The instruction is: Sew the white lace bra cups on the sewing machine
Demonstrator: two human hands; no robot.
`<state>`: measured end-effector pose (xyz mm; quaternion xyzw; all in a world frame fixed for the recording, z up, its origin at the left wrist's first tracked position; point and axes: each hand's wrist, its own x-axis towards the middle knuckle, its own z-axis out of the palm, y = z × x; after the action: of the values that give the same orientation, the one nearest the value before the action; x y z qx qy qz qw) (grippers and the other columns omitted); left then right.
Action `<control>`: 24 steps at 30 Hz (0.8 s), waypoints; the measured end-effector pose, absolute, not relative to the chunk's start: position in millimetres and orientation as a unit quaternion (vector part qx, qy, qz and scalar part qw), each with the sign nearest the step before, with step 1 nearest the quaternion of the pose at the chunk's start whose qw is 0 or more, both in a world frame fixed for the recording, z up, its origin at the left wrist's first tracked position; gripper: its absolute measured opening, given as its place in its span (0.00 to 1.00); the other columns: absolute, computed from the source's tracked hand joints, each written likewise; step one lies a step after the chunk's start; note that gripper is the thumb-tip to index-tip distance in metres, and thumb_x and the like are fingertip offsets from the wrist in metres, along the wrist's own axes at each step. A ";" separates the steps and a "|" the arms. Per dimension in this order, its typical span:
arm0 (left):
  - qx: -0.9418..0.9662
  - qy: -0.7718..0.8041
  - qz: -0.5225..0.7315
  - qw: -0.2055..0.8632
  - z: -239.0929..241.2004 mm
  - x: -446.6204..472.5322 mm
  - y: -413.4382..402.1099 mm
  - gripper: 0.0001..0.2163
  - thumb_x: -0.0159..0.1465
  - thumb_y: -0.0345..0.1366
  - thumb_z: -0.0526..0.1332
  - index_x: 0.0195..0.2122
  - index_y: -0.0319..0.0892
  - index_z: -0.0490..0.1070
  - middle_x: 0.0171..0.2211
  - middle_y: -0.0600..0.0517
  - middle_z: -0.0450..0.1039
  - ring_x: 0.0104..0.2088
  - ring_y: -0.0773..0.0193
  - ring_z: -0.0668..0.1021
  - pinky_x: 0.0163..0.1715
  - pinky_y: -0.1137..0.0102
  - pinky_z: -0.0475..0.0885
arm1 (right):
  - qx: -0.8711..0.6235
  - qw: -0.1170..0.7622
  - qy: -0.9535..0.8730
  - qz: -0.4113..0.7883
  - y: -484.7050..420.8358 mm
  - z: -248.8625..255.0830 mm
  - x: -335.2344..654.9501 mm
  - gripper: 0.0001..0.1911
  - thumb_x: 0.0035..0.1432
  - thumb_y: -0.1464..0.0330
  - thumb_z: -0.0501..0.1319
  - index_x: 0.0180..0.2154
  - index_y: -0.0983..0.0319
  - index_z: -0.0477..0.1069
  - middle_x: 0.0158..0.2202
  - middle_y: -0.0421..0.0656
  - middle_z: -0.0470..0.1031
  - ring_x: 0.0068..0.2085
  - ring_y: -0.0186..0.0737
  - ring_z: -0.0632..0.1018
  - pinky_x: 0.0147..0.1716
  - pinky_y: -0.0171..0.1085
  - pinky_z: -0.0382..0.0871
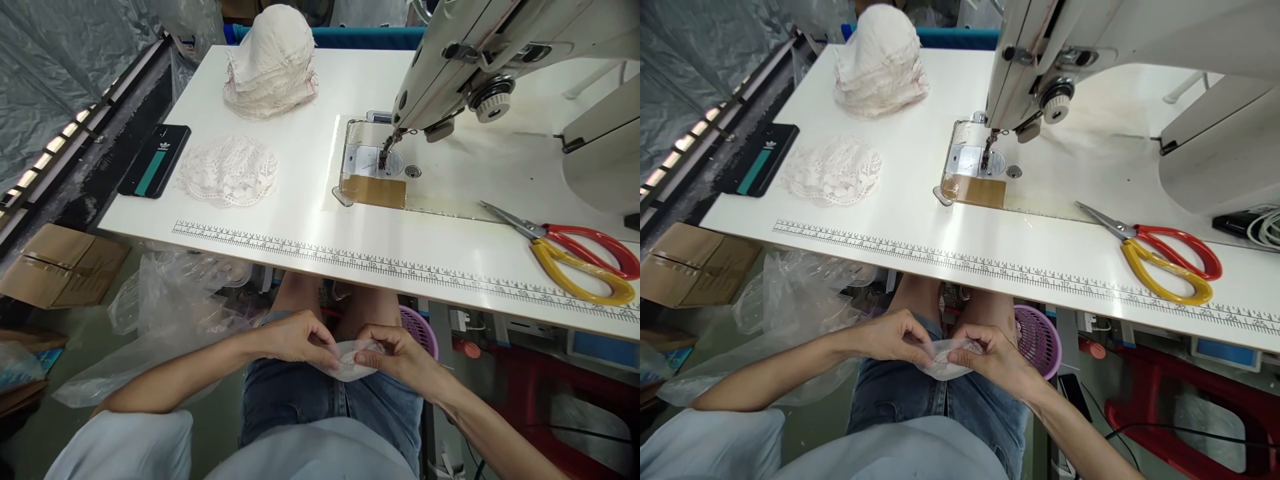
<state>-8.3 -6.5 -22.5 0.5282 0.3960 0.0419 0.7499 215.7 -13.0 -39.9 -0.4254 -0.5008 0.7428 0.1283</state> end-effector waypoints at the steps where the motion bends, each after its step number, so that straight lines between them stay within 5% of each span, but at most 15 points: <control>1: 0.519 0.392 0.038 0.759 -23.8 -10.6 -6.9 0.16 0.53 0.44 0.65 0.37 0.37 0.78 0.28 0.51 0.76 0.27 0.68 0.72 0.27 0.77 0.64 | -0.426 0.127 -0.497 0.745 -12.7 -40.6 217.6 0.13 0.49 0.59 0.67 0.27 0.62 0.73 0.25 0.39 0.72 0.29 0.34 0.71 0.28 0.32 0.63; 24: 0.484 0.405 0.022 0.776 -32.9 -24.9 -11.9 0.11 0.55 0.35 0.63 0.38 0.40 0.78 0.31 0.51 0.79 0.31 0.67 0.77 0.31 0.78 0.69 | -0.451 0.125 -0.455 0.757 -15.6 -49.7 226.2 0.14 0.48 0.57 0.66 0.27 0.63 0.72 0.25 0.40 0.71 0.28 0.34 0.70 0.28 0.33 0.64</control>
<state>-24.9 -11.9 -32.9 0.4836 0.4050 0.0222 0.7756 226.2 -15.6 -49.7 -0.4513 -0.4552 0.7573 0.1246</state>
